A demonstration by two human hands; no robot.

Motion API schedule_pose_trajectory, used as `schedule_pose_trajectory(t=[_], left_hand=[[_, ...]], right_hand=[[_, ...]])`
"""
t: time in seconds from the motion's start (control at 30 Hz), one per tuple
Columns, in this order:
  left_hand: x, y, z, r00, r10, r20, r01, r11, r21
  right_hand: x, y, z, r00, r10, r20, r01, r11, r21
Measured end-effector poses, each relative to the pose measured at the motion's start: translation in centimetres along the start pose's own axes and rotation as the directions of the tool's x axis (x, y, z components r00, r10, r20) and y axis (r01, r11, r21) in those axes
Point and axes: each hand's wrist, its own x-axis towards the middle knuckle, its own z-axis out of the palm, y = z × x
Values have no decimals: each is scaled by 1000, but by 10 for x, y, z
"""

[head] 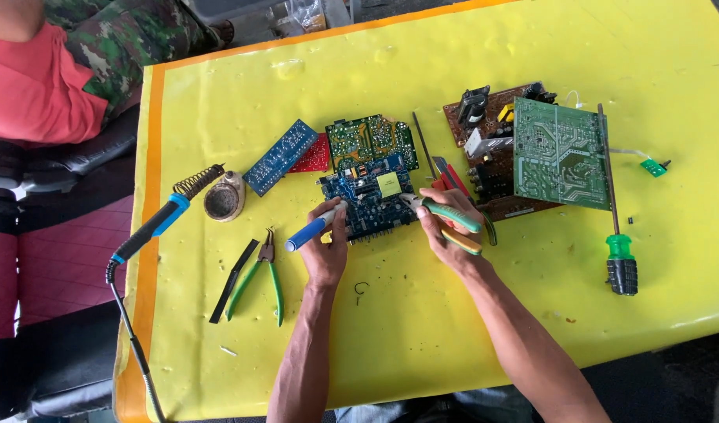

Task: The person uses a soldering iron and a desoldering pump to remove components from a circuit board. They repeatedly heat solder joints and use the pump to extract molten solder, working on various points of the board.

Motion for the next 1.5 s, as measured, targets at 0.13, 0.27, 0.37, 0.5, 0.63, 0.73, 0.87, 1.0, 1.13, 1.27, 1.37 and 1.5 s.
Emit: schedule_pose_trajectory(t=[0.13,0.27,0.37,0.5,0.63,0.73,0.87,1.0,1.13,1.27,1.37,1.5], left_hand=[[1,-4,-1,1000,7,-10,-7,1000,-5],[1,-9,-2,1000,9,4,-9,1000,19],[2,-5,-2,1000,7,-6,-7,1000,10],[2,-2,-1,999,16,28,-16,1000,4],[0,-7,-2,998,-39,47,40,999,-10],[0,-13,-1,999,-21,38,21,1000,-3],[2,-7,-1,1000,-1,15,1,1000,-9],[2,-9,-3,1000,-12,25,12,1000,-25],[2,-6,0,1000,5,18,-4,1000,-14],[3,-6,-1,1000,9,-1,-9,1000,-26],[2,-6,1,1000,5,9,-4,1000,-27],[3,-3,0,1000,-25,-18,25,999,-41]], right_hand=[[7,-8,-5,1000,5,4,-5,1000,29],[6,-9,-9,1000,-19,25,19,1000,-15],[1,0,-5,999,-33,18,34,997,-67],[-1,4,-3,998,-53,28,56,989,-135],[4,-8,-8,1000,-12,-7,12,1000,-1],[7,-12,-9,999,-39,8,39,997,-61],[6,-13,-7,999,13,38,-12,1000,-20],[1,-6,-6,1000,7,23,-6,999,-53],[4,-14,-7,998,33,45,-32,999,-11],[4,-11,-6,1000,9,19,-8,999,-53],[5,-14,-6,1000,20,19,-19,999,-49],[8,-23,-5,1000,25,3,-25,998,-62]])
